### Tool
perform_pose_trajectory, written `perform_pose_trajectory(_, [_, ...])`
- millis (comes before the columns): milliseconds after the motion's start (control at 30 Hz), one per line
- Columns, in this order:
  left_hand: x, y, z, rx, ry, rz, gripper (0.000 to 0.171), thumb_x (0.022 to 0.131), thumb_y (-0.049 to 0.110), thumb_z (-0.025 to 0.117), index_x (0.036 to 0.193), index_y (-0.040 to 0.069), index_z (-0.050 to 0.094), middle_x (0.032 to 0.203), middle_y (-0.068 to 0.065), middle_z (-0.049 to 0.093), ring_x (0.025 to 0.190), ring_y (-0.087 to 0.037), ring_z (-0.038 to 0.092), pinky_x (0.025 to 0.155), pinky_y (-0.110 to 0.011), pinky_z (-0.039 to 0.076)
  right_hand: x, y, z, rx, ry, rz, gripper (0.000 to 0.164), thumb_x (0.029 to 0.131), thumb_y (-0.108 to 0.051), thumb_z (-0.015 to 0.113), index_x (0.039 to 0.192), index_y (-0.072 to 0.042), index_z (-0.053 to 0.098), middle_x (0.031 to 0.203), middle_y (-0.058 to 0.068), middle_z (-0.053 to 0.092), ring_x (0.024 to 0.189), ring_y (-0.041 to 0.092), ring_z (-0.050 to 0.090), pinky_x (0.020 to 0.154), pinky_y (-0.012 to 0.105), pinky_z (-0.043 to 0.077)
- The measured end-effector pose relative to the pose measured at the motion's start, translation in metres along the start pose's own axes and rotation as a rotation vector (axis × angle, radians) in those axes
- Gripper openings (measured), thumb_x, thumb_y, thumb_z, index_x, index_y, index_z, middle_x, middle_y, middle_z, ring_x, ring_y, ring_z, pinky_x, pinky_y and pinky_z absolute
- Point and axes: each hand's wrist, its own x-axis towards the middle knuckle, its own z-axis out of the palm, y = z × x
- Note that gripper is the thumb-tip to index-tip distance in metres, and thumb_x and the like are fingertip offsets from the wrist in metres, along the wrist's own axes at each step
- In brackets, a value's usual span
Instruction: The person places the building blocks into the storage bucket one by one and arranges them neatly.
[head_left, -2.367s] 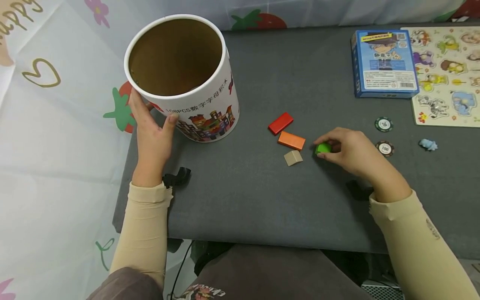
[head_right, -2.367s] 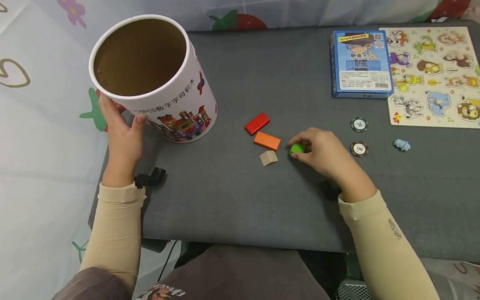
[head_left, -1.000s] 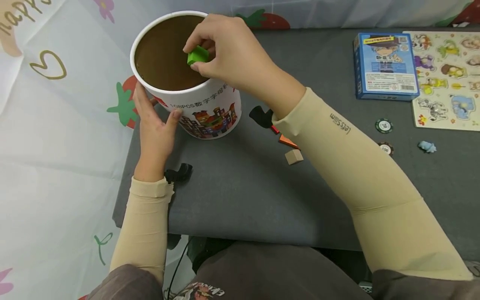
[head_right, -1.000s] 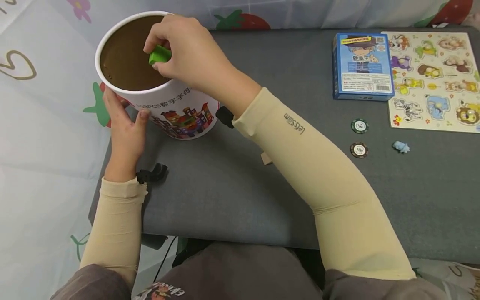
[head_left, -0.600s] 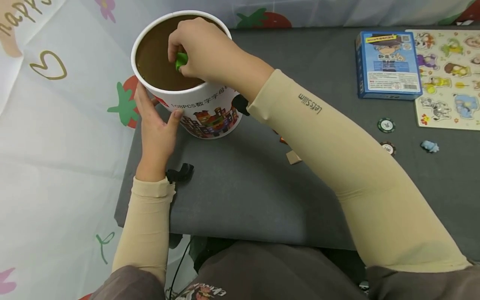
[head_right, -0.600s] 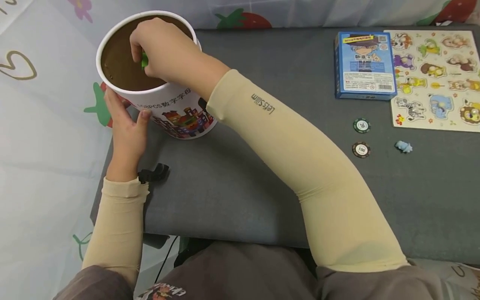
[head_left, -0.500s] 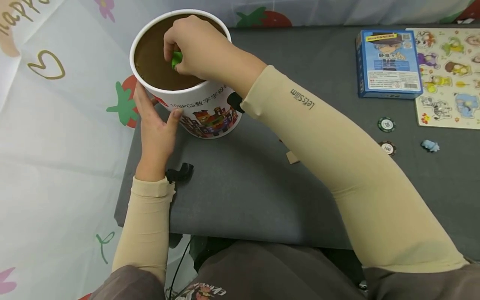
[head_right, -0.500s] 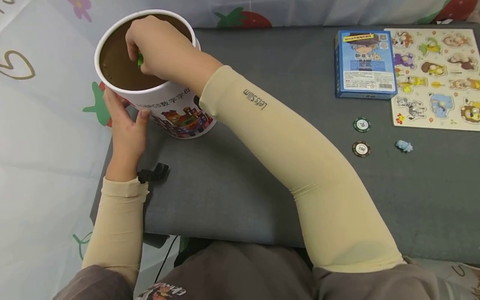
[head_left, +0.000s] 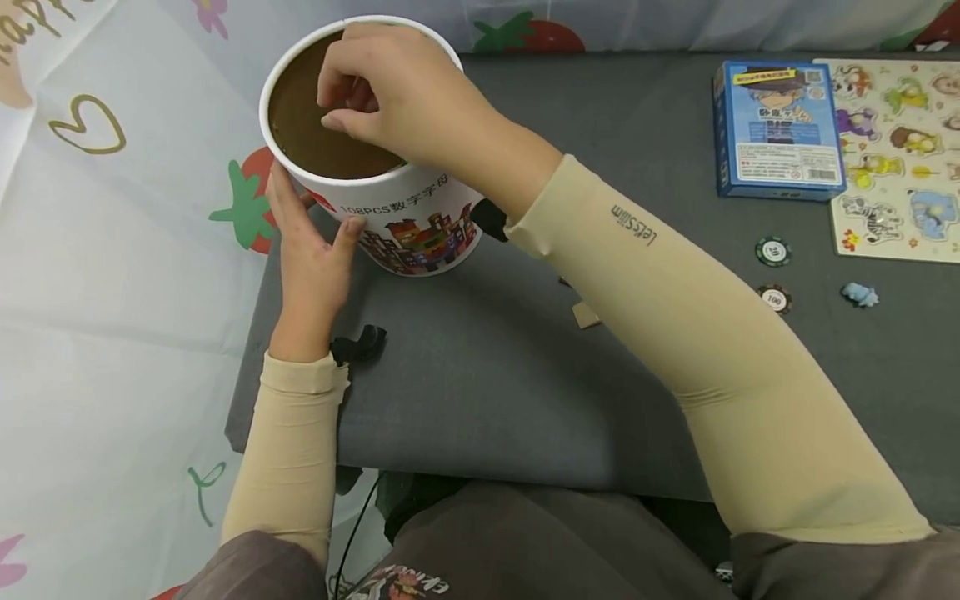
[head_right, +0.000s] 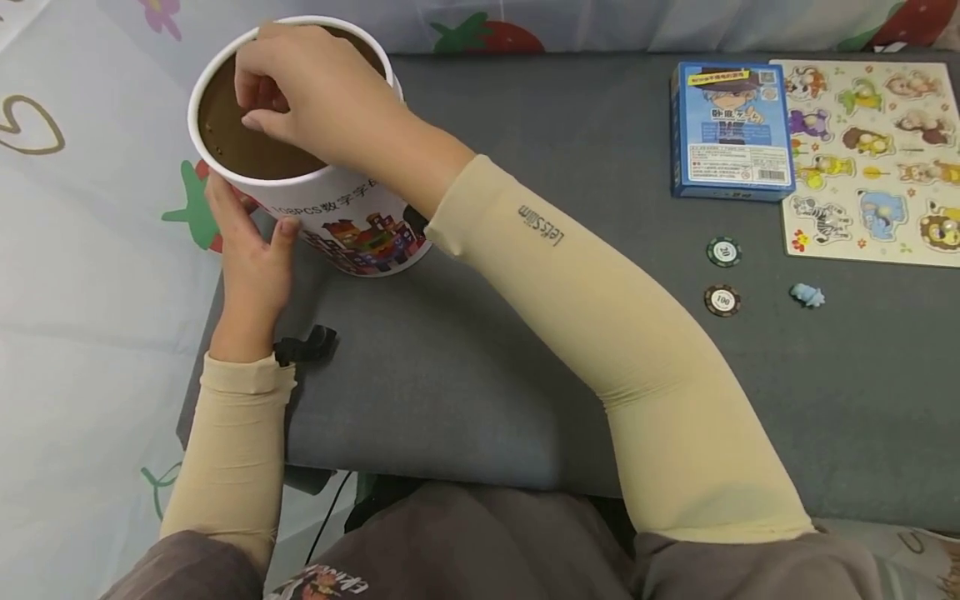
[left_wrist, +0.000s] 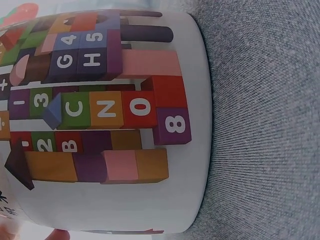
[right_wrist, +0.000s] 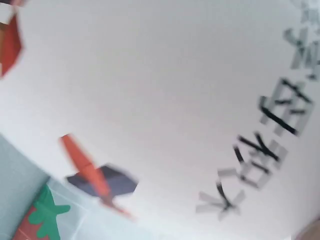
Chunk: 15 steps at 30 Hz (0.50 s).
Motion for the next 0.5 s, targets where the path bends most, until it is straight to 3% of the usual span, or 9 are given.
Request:
perform_pose_trajectory(167, [0.0,0.0,0.001,0.011,-0.013,-0.001,0.115,0.067,0.087,0.045,0.154,0.024,0.003,0.153,0.013,0.009,0.129,-0.009,0.031,0.104,-0.038,0.031,-0.038,0.006,-0.008,0.176,0.174,-0.096,0.026,0.091,-0.033,0.063,0.104,-0.012,0.069,0.101,-0.003,0.059,0.089,0.0,0.056,0.079,0.013,0.043])
perform_pose_trajectory(300, [-0.001,0.0,0.0,0.012,-0.011,0.012,0.115,0.068,0.087,0.047,0.154,0.024,0.004,0.152,0.013,0.01,0.13,-0.008,0.03,0.104,-0.037,0.031,-0.07,0.012,-0.008,0.329,0.255,-0.15,0.019,0.088,-0.024,0.069,0.098,-0.008,0.071,0.094,-0.004,0.06,0.085,0.001,0.056,0.077,0.018,0.046])
perform_pose_trajectory(400, [-0.002,0.0,-0.001,0.002,-0.009,0.022,0.113,0.069,0.085,0.048,0.154,0.025,0.004,0.152,0.014,0.011,0.131,-0.007,0.029,0.105,-0.036,0.03,-0.092,0.019,-0.005,0.374,0.339,-0.2,0.013,0.086,-0.017,0.072,0.092,-0.005,0.072,0.091,-0.001,0.062,0.083,0.005,0.057,0.077,0.023,0.048])
perform_pose_trajectory(500, [-0.002,0.0,-0.002,-0.005,-0.003,0.035,0.112,0.07,0.084,0.048,0.154,0.025,0.004,0.152,0.014,0.011,0.131,-0.007,0.028,0.105,-0.035,0.029,-0.113,0.028,-0.004,0.395,0.362,-0.207,0.009,0.084,-0.011,0.074,0.089,-0.004,0.072,0.089,0.001,0.063,0.082,0.008,0.058,0.077,0.026,0.048])
